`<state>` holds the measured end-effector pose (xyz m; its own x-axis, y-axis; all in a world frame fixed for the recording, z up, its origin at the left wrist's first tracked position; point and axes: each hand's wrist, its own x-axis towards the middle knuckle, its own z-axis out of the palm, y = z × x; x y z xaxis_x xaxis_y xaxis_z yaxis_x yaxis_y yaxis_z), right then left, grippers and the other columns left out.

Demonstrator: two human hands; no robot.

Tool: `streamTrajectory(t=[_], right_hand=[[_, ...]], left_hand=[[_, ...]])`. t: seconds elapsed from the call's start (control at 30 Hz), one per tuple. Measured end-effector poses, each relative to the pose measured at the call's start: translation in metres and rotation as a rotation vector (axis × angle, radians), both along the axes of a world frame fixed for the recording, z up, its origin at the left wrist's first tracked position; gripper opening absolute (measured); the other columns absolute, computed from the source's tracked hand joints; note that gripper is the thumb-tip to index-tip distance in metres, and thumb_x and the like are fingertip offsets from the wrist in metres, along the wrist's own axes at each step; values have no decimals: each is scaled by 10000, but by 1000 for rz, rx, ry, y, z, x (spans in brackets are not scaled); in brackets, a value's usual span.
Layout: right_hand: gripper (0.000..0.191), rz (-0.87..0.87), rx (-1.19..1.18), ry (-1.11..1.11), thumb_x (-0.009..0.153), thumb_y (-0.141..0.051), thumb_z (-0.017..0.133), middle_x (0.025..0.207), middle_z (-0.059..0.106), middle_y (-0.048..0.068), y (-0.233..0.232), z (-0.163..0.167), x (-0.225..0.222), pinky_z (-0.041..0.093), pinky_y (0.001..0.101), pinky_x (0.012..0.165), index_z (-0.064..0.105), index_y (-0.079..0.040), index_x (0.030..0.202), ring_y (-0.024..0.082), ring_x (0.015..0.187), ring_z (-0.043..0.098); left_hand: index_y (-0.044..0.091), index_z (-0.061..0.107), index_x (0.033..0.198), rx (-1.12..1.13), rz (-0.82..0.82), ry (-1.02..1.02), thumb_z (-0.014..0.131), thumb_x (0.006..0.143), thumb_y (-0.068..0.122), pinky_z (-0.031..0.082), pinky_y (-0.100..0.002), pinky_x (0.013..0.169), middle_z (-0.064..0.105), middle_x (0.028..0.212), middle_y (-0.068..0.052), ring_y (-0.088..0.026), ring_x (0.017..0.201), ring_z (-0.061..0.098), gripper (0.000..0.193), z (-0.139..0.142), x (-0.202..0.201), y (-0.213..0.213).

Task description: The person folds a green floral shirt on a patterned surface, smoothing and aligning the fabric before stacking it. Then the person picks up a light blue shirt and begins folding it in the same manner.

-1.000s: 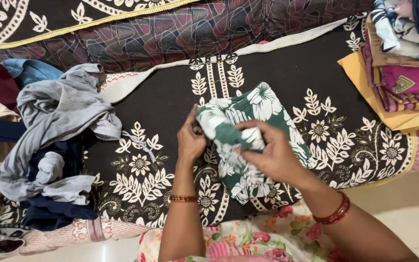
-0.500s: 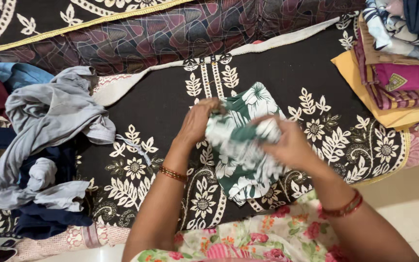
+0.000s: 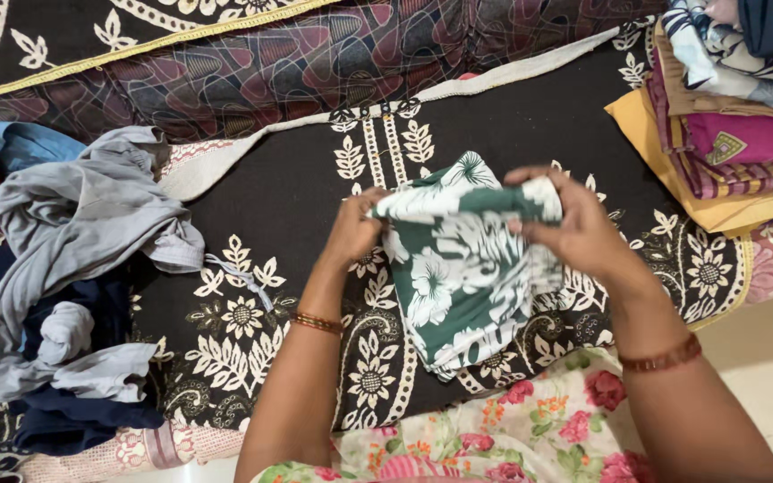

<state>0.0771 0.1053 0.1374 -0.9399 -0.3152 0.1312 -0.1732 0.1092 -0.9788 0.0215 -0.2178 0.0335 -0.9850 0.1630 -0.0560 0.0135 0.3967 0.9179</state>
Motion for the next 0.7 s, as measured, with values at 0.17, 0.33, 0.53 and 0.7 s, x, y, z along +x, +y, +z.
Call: streamTrajectory(t=[0.17,0.33,0.53,0.7], right_hand=[[593,-294,91,-265,805,-46,793,1077,709,139,-15,-32,-59,602,277,803,518,65,1319,189,944,707],[721,-339,173,-385,878,-181,788,1233,683,200,-22,-66,-68,550,335,972,454,108,1448,243,1127,676],[1019,-166,297,-464,767,-202,809,1472,503,265,-2,-71,-47,435,397,1109,214,7,1568,294,1352,535],[974,3,219,-391,766,-203,812,1539,478,276,-1,-69,-45,396,414,1123,285,36,1549,304,1411,470]], left_hand=[[23,642,1321,244,123,-119,564,840,-5,396,-360,604,589,783,-83,-183,679,514,488,-9,-21,-19],[-13,534,1363,-3,325,-1,597,790,17,529,-310,720,713,800,-73,-149,732,670,577,-10,-24,-26],[35,536,1405,-6,353,-7,617,935,113,486,-314,675,654,750,-119,-149,680,584,483,-15,-8,-28],[69,588,1334,-273,303,87,592,979,108,479,-376,791,710,831,-151,-222,790,655,357,-21,-5,-33]])
